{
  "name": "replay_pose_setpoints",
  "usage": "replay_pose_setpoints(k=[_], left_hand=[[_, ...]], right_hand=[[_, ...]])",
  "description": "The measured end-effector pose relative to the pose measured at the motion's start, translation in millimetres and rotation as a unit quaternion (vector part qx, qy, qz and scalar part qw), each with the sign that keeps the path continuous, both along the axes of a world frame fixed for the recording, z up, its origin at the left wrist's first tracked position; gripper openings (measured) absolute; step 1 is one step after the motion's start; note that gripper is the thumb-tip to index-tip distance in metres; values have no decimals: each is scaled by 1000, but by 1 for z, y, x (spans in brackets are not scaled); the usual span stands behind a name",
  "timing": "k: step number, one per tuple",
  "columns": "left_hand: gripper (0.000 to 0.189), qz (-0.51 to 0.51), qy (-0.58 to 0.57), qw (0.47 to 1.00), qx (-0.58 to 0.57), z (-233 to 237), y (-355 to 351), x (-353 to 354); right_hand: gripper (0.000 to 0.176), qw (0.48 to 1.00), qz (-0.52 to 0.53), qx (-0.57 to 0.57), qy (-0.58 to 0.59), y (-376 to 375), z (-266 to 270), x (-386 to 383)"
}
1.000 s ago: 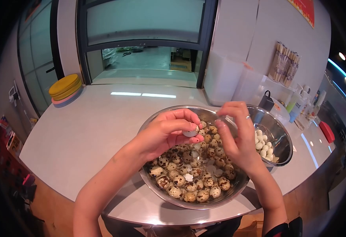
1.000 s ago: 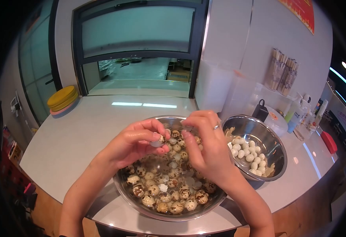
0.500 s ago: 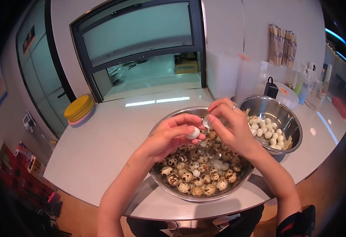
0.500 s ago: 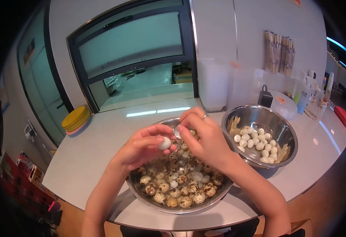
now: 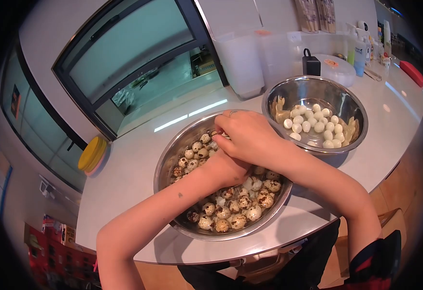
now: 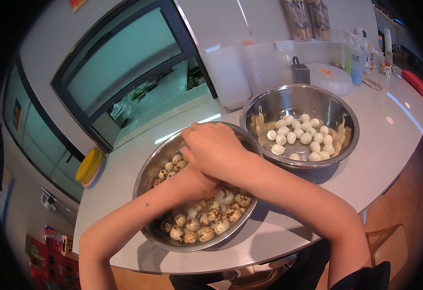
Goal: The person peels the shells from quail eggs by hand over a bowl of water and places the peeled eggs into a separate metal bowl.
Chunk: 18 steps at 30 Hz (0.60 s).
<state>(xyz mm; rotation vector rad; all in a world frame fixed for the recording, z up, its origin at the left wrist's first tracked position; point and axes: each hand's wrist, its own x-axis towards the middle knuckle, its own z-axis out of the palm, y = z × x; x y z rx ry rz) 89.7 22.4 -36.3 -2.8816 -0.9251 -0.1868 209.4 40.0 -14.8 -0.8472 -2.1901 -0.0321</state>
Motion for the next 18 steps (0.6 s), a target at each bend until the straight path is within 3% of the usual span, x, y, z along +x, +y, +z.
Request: replay_pose_setpoints(k=[2, 4, 5, 7, 10, 12, 14, 16, 18], left_hand=[[22, -10, -39, 999, 24, -10, 8, -1], [19, 23, -55, 998, -34, -10, 9, -3], [19, 21, -53, 998, -36, -9, 8, -6], [16, 85, 10, 955, -284, -2, 3, -14], [16, 86, -80, 940, -319, 16, -2, -31], [16, 42, -139, 951, -273, 15, 2, -46], [22, 242, -195, 823, -476, 37, -5, -44], [28, 234, -232, 793, -512, 39, -4, -48], [28, 249, -312, 730, -555, 39, -4, -46]], right_hand=[[19, 1000, -1, -1, -2, 4, -5, -2], [18, 1000, -4, -2, -5, 5, -6, -2], [16, 998, -19, -17, -55, 5, -6, -1], [15, 993, -34, -32, -104, 3, -2, 5], [12, 980, -27, -75, -181, 0, 8, 16], [13, 972, -29, -69, -223, -1, 10, 24], [14, 956, -27, -110, -270, -3, 12, 25], [14, 917, 8, -209, -339, -2, 6, 18], [18, 892, 23, -251, -374, 3, 5, 15]])
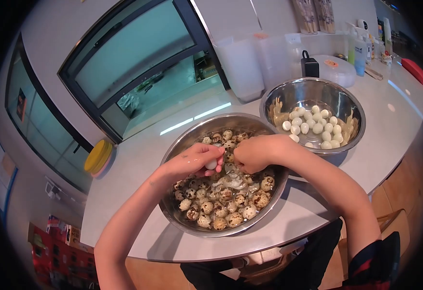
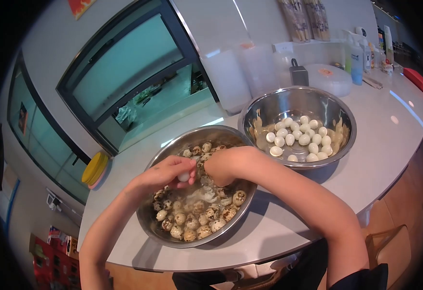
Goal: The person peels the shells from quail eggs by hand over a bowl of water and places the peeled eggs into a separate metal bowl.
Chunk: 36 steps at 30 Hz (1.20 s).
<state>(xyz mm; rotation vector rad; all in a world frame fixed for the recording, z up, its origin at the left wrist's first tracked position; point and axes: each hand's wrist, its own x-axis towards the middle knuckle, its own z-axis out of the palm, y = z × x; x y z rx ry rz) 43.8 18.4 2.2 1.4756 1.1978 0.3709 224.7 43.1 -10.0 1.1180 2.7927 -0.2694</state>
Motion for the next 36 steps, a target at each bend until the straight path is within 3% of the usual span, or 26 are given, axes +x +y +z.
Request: replay_pose_setpoints(k=[5, 8, 9, 10, 12, 13, 16, 17, 21, 23, 24, 26, 30, 32, 36], left_hand=[[19, -40, -52, 998, -18, -11, 5, -1], [22, -109, 142, 980, 83, -11, 1, 4], [22, -168, 231, 928, 239, -17, 1, 5], [22, -168, 232, 928, 237, -25, 1, 9], [20, -151, 467, 782, 384, -37, 0, 19], [20, -151, 482, 760, 409, -39, -1, 20], [20, -178, 471, 793, 344, -28, 2, 21], [13, -195, 376, 847, 320, -21, 1, 20], [13, -225, 284, 826, 431, -33, 4, 2], [15, -191, 397, 807, 394, -31, 1, 9], [15, -191, 397, 808, 390, -30, -2, 15], [14, -163, 571, 719, 361, -27, -7, 29], [14, -166, 526, 756, 351, -22, -11, 30], [14, -204, 431, 768, 428, -34, -6, 16], [13, -184, 367, 812, 414, -29, 2, 6]], right_hand=[[29, 997, 22, -67, -11, 2, 2, 3], [27, 994, 51, -97, 11, 2, 4, 7], [26, 996, 27, -87, 0, 2, 4, 6], [25, 997, 3, -77, -11, 3, 3, 5], [25, 998, -15, -57, -6, 3, 0, 4], [25, 999, -35, -34, -1, 3, -1, 5], [25, 999, -23, -49, -9, 7, -4, 4], [25, 998, -26, -48, -10, 8, -3, 6], [31, 998, -14, -59, -15, 6, 2, 6], [32, 998, 3, -53, -17, 8, 1, 4], [31, 999, -5, -46, -15, 8, 1, 4], [31, 999, -11, -40, -14, 6, 0, 3], [26, 999, -38, -20, 3, -2, 10, 11], [26, 999, -40, -21, 9, -8, 19, 12], [24, 997, 59, -51, -2, -15, 26, 12]])
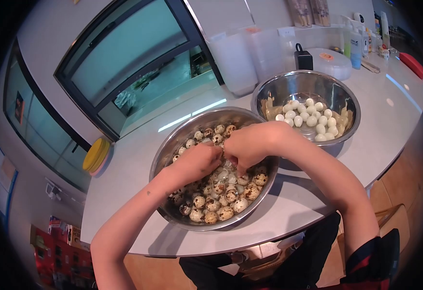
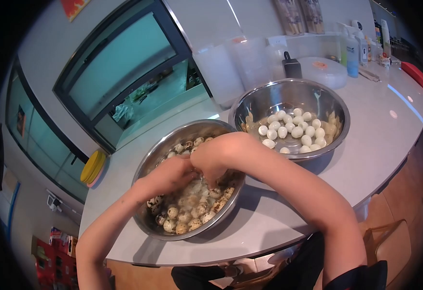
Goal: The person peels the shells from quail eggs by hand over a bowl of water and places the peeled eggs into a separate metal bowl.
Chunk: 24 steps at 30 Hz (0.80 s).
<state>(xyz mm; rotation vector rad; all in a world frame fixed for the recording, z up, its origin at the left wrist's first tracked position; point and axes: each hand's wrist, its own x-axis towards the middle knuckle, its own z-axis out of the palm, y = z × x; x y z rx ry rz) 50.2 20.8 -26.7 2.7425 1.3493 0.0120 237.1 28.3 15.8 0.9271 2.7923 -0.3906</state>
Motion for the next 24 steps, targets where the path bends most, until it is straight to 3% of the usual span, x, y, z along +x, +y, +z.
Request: replay_pose_setpoints(k=[2, 4, 6, 7, 9, 13, 16, 19, 20, 23, 24], left_hand=[[12, -51, -73, 996, 17, 13, 5, -5], [16, 37, -123, 992, 1, 31, 13, 4], [19, 146, -195, 961, -134, 53, 20, 29], [19, 140, -200, 961, -133, 59, 26, 42], [25, 141, -295, 911, -251, 68, 37, 68], [35, 42, -425, 865, -263, 62, 55, 96], [44, 62, -475, 843, -244, 64, 48, 90], [36, 84, -409, 877, -238, 62, 32, 45], [36, 92, -412, 876, -233, 56, 26, 28], [35, 135, -411, 885, -173, 39, -1, -13], [37, 145, -436, 857, -232, 32, -11, -23]], right_hand=[[25, 999, 41, -9, -26, -3, -1, -2], [27, 998, 31, -9, -58, -6, -5, -6], [29, 997, 31, -12, -67, -8, -9, -8], [30, 996, 36, -15, -82, -11, -8, -10], [32, 995, 47, -8, -91, -11, -15, -13], [30, 992, 50, -33, -115, -5, -18, -17], [31, 995, 40, -84, -32, -5, -10, -10], [31, 986, 97, -52, 125, 5, -13, -10], [31, 985, 107, -52, 124, 9, -17, -12], [25, 948, 101, -37, 298, 10, -15, -17], [25, 948, 109, -36, 296, 9, -16, -19]])
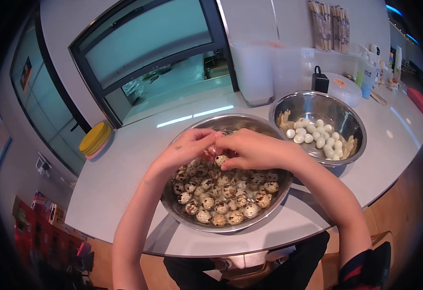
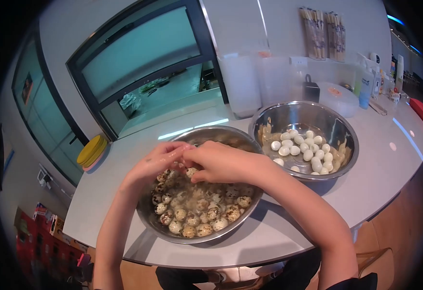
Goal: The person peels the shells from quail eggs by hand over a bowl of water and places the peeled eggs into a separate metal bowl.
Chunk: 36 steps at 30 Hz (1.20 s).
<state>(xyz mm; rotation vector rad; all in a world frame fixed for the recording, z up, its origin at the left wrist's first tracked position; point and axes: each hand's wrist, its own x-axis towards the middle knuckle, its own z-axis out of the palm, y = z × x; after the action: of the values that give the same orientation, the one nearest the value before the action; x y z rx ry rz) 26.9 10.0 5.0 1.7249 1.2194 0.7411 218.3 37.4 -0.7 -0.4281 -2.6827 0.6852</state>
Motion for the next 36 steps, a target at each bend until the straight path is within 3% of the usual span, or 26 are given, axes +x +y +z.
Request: replay_pose_setpoints(k=[2, 4, 7, 15, 17, 19, 20, 22, 24, 26, 27, 30, 36], left_hand=[[39, -6, -45, 998, -50, -4, -10, -12], [42, -41, -74, 992, -90, -2, -16, -13], [35, -76, -82, 992, -63, -1, -12, -14], [42, -105, -124, 985, -58, 2, -16, -20], [42, -109, -123, 984, -64, 2, -17, -21], [45, -81, 45, 995, -37, 2, -16, -24], [45, -82, 40, 995, -37, -2, -15, -24], [45, -105, 171, 970, 134, -12, -14, -23], [44, -120, 118, 970, 175, -17, -14, -22], [41, -91, 28, 975, 201, -16, -16, -18], [42, -86, 28, 990, 107, -11, -18, -17], [39, -84, 85, 993, 8, -1, -23, -12], [36, -105, -51, 993, 35, 1, -29, -11]], right_hand=[[24, 994, 27, 20, 100, 0, -2, -3], [25, 995, 20, 57, 78, -2, 1, -5], [26, 991, -46, 62, 112, -4, 1, -5], [30, 994, -27, 71, 78, -2, 3, -4], [29, 994, -44, 13, 94, -1, 0, -4], [28, 992, -68, -26, 103, -6, 4, -4], [28, 986, -94, -63, 120, -8, 6, -4], [27, 989, -82, -41, 116, -4, 3, -4], [28, 986, -37, 75, 142, -2, 1, -6], [29, 990, -42, 77, 115, -5, 3, -4], [31, 991, -48, 80, 91, -7, 4, -5], [31, 989, -38, 108, 90, -11, 5, -6], [31, 988, -55, 110, 90, -14, 7, -4]])
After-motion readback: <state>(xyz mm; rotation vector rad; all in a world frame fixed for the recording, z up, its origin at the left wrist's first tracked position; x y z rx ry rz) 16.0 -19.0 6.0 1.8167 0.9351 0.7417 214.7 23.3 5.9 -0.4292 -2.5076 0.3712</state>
